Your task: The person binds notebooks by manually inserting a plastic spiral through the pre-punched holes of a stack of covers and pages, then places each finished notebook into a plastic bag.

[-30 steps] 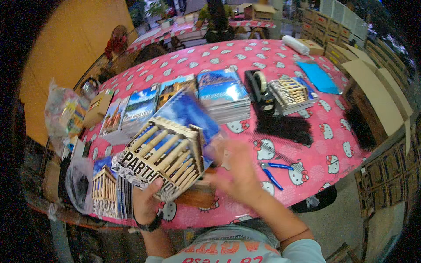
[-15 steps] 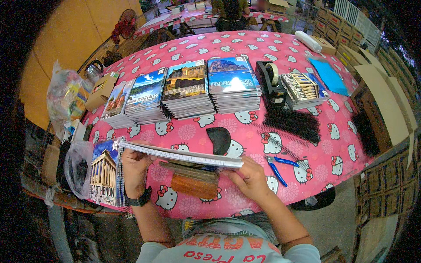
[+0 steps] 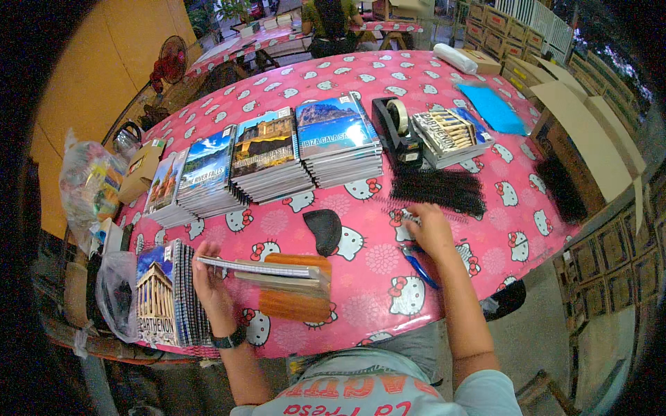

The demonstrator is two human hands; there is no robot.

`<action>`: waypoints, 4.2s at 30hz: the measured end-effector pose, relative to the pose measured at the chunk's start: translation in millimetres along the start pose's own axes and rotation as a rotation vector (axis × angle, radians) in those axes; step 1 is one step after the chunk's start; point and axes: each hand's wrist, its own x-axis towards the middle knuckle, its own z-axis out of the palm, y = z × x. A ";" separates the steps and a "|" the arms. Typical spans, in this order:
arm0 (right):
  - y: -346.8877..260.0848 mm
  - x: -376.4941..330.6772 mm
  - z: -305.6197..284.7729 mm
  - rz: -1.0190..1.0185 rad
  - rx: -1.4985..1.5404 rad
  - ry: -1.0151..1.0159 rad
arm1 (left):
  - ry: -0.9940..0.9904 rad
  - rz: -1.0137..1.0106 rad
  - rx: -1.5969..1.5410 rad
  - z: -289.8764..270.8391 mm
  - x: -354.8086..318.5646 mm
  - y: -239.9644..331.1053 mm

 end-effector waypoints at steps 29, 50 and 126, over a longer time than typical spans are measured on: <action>-146.6 -27.4 -34.9 -0.291 0.656 -0.412 | -0.518 0.484 1.038 102.5 -52.2 34.8; -151.2 -22.0 -34.6 -0.376 0.615 -0.495 | -0.559 0.509 0.823 87.5 -48.3 31.3; -68.8 -27.0 43.4 0.307 1.619 -0.774 | -0.805 0.530 1.019 87.3 -37.3 27.4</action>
